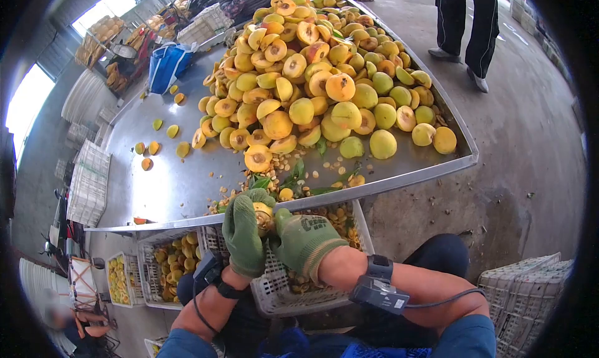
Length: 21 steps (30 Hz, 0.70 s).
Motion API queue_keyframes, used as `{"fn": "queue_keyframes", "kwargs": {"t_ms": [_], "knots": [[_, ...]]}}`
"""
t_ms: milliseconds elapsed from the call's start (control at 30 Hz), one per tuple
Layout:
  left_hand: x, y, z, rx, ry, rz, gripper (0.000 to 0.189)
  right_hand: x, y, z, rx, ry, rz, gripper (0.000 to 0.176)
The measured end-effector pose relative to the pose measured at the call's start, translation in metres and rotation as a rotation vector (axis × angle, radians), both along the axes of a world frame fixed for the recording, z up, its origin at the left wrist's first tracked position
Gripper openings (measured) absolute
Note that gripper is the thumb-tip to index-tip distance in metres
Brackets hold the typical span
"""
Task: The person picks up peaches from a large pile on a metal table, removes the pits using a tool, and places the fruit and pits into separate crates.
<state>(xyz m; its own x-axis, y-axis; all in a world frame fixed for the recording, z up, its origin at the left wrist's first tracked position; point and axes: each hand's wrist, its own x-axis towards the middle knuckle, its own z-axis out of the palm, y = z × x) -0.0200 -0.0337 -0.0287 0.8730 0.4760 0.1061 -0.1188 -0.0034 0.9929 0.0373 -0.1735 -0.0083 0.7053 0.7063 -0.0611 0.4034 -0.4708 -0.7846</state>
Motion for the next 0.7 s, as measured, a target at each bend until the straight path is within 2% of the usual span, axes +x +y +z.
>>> {"fn": "queue_keyframes", "kwargs": {"t_ms": [100,200,500,700], "knots": [[0.002,-0.002,-0.003,-0.001,0.003,0.019,0.036,-0.001,0.003,-0.011,0.014,0.057,0.007,0.029],[0.000,-0.005,-0.004,-0.003,-0.026,0.045,0.036,-0.009,0.003,-0.015,0.144,0.091,-0.012,0.027],[-0.003,-0.008,-0.009,-0.005,-0.073,0.047,0.043,-0.006,0.004,-0.018,0.144,0.261,0.084,0.024],[0.002,0.000,0.007,-0.074,-0.022,-0.110,0.047,0.005,-0.008,0.004,0.013,-0.059,0.051,0.031]]}}
